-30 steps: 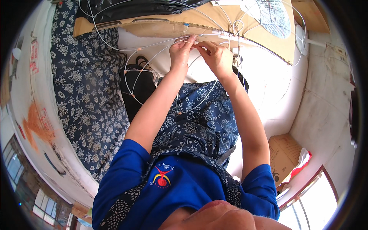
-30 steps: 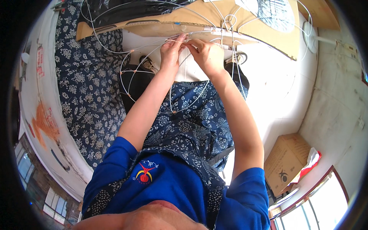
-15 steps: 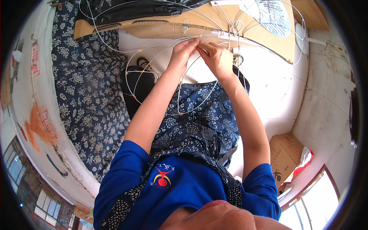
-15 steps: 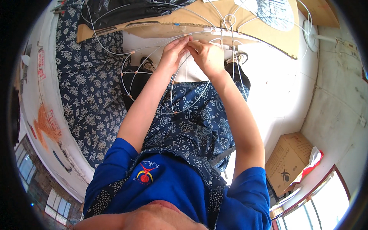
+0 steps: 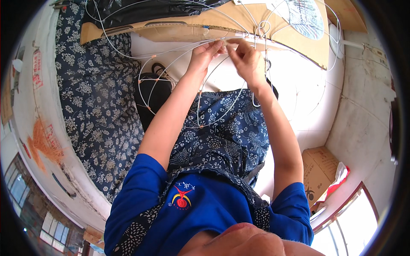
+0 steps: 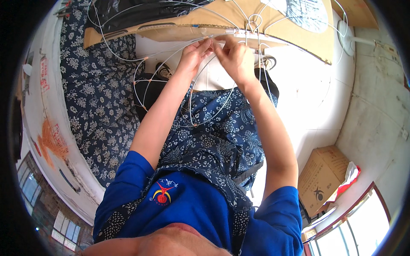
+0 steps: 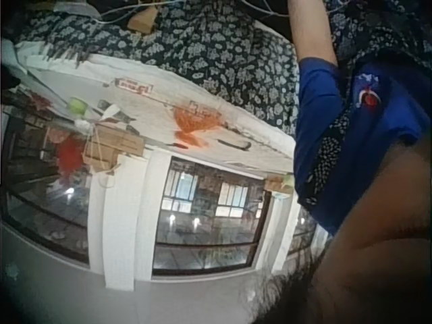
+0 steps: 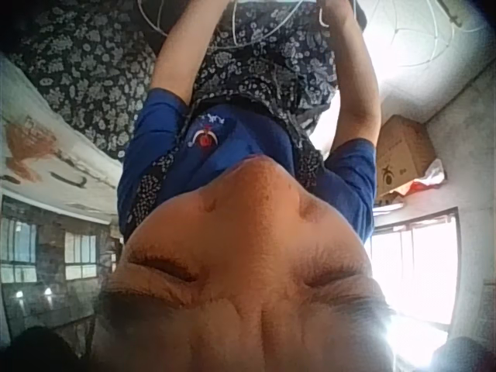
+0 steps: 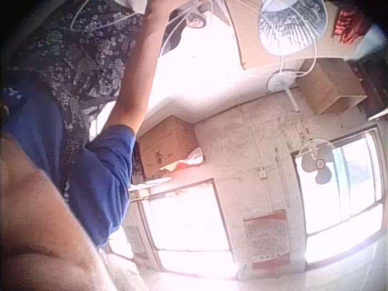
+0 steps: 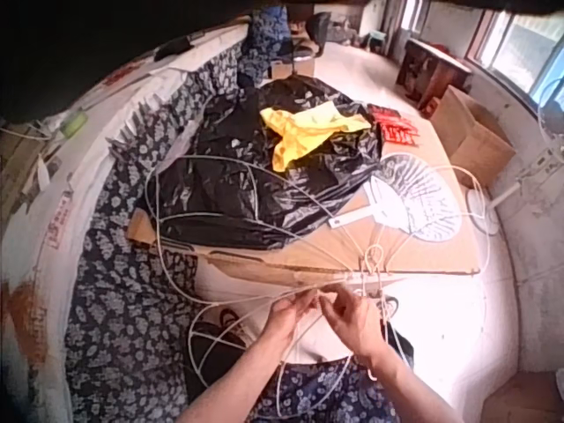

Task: Assembling a wire frame and attaching orange decorative fibers to create a seasonal or decorative item.

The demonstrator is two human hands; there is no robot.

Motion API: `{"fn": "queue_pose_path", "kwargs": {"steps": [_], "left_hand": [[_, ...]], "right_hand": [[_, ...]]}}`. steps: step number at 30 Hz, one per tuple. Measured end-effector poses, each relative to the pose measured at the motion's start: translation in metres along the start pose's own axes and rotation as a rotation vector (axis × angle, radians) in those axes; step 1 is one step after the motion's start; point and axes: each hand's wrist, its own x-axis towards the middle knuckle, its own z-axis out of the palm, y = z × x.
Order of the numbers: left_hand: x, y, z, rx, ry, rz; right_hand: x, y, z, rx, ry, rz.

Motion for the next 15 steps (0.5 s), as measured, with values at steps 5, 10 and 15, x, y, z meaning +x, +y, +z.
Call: {"fn": "queue_pose_path", "kwargs": {"steps": [5,10,15], "left_hand": [[0.01,0.0,0.007,0.247,0.067,0.093],[0.019,0.001,0.0,0.347,0.126,0.247],[0.025,0.001,0.002,0.259,0.141,0.254]], "right_hand": [[0.048,0.014,-0.002,-0.07,-0.089,-0.022],[0.082,-0.009,0.007,-0.342,-0.266,-0.034],[0.098,-0.017,0.009,-0.278,-0.592,0.211]]}}
